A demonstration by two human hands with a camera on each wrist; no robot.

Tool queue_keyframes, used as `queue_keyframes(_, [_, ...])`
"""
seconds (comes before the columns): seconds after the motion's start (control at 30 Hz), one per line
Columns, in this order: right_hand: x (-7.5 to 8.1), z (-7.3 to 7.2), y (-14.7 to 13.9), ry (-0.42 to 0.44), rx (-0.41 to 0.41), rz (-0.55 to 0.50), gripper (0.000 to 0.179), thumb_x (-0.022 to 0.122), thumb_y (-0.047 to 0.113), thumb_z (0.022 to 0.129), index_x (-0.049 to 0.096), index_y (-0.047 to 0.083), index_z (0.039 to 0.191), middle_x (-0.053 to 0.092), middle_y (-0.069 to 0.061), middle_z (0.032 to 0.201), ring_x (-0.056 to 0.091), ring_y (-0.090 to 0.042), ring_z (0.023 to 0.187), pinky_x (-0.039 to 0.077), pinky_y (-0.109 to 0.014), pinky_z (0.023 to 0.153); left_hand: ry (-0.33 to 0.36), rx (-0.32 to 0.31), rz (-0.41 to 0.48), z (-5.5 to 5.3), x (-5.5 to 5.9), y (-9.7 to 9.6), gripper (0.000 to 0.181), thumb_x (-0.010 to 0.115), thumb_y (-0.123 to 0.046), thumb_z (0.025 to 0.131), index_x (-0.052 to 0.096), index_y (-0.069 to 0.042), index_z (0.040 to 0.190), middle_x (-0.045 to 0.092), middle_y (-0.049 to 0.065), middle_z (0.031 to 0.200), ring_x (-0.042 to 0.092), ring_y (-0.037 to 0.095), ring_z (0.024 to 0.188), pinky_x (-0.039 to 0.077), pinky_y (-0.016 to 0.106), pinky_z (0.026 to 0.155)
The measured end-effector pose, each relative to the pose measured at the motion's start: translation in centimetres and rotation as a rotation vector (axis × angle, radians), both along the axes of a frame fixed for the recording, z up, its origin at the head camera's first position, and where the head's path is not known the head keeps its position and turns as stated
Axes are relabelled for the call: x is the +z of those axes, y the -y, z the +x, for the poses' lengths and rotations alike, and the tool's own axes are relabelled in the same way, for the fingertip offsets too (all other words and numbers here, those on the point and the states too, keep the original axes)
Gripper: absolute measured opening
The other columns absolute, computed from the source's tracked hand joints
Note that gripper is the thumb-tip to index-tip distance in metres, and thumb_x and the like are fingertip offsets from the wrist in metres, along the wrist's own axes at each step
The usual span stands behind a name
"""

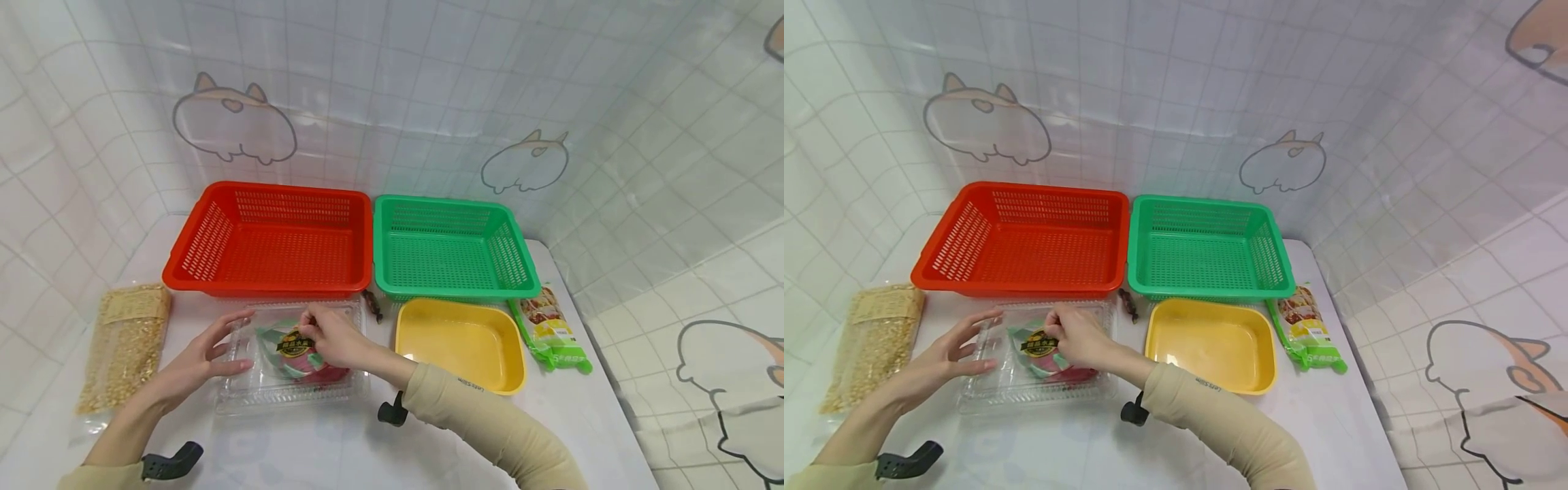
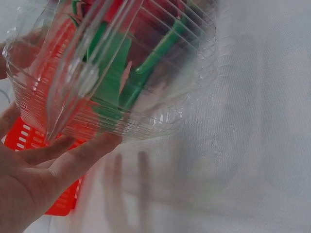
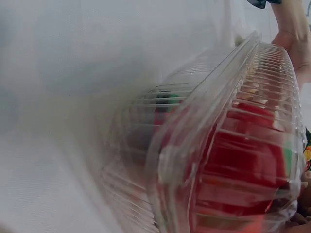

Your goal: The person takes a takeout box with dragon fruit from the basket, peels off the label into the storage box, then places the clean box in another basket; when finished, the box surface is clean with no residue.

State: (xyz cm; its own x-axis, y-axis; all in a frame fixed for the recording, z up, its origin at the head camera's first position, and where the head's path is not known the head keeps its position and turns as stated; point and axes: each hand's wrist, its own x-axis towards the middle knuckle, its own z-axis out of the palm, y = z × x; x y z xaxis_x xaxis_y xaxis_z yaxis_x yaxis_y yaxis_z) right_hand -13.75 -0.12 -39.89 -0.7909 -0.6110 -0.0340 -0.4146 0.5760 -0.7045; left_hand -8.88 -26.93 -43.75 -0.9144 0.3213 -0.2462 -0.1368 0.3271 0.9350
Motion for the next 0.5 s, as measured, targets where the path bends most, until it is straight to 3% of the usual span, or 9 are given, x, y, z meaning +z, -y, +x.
queue_keyframes(0.37, [-0.34,-0.26,-0.55,0.145,-0.053,-0.150,0.006,0.054,0.016,0.103,0.054,0.011,0.100,0.055,0.000,0.079,0.052,-0.005,0.065,0.044,-0.015,0.062,0.019,0.001,-0.005,-0.06,0.13,0.11,0.089,0.073,-0.020,0.088,0.019,-0.023,0.159,0.015,0.024,0.161,0.011,0.052,0.143,0.016,0.080,0.107])
queue_keyframes(0.5, [-0.33,-0.37,-0.76,0.130,-0.032,-0.134,0.008,0.058,0.017,0.102,0.056,0.011,0.106,0.059,0.002,0.086,0.051,-0.002,0.071,0.045,-0.013,0.066,0.025,0.001,-0.013,-0.07,0.11,0.01,0.090,0.073,-0.022,0.087,0.019,-0.023,0.159,0.014,0.025,0.162,0.011,0.054,0.143,0.018,0.080,0.106])
